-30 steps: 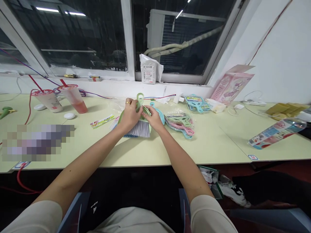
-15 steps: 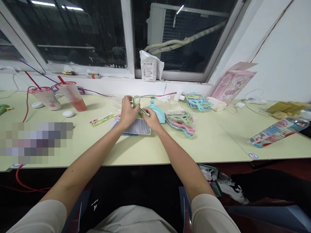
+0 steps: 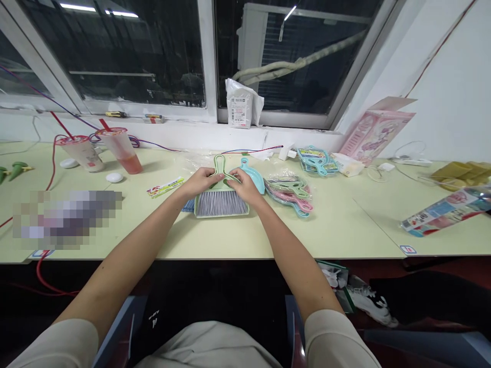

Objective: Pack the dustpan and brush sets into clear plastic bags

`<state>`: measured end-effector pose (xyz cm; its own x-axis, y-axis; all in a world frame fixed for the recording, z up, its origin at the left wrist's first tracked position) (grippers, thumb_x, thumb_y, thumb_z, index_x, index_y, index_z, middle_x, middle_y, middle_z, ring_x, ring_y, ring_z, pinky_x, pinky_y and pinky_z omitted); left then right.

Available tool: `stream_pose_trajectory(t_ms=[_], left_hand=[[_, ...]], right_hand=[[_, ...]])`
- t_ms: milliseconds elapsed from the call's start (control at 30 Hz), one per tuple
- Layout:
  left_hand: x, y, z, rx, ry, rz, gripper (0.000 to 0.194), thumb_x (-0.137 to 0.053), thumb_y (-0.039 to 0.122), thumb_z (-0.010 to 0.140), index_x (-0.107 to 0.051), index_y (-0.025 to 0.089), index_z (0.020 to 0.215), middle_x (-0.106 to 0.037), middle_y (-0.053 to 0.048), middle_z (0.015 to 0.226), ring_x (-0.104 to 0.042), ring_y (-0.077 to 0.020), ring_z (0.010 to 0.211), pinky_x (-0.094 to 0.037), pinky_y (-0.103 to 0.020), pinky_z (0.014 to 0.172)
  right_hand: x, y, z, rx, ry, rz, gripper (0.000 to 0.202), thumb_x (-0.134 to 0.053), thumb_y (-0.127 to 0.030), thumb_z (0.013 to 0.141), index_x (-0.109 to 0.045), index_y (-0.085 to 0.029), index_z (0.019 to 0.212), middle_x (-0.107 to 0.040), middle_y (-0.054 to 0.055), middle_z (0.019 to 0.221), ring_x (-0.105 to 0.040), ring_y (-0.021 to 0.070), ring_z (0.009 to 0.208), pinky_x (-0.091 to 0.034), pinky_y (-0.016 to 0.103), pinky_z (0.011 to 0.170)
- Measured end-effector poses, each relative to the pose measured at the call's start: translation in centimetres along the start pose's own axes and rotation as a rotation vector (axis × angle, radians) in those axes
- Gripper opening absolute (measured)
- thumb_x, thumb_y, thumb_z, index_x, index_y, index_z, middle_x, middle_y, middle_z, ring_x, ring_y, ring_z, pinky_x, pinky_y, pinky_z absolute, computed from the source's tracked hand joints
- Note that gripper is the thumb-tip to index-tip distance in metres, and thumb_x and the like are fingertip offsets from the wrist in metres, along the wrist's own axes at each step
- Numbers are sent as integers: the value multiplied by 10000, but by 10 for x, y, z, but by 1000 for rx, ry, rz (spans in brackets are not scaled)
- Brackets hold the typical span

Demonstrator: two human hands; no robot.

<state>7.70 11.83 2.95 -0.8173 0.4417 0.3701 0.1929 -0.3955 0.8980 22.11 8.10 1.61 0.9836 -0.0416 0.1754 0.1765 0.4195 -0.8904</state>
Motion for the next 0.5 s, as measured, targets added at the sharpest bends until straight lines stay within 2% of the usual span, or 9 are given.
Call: stream_pose_trajectory(t_ms=[233, 500], left_hand=[[-9, -2, -1, -4, 11, -73, 411, -779, 549, 792, -581, 197, 716, -420, 38, 639, -348, -118, 589, -231, -287, 572], [-8, 0, 0, -2, 38, -97, 397, -794, 535, 769, -603, 191, 715, -478, 29, 650, -398, -122, 598, -280, -279, 576]], right_hand=[[-1, -5, 1, 54, -16, -62, 322, -718, -547, 831, -680, -231, 874, -668, 8, 842, -608, 207, 851, -474, 338, 820], [-3, -7, -1, 59, 4, -39, 358, -743, -563, 825, -587, -246, 772, -570, -28, 727, -536, 172, 729, -447, 309, 727]])
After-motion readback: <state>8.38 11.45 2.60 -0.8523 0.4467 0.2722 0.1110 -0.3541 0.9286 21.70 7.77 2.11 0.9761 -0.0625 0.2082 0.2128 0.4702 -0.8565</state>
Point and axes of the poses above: each hand's wrist, its own z-axis towards the middle knuckle, its own x-axis out of the back of the hand, y = z × x, the point moved 10 cm from there along z, towards the middle knuckle
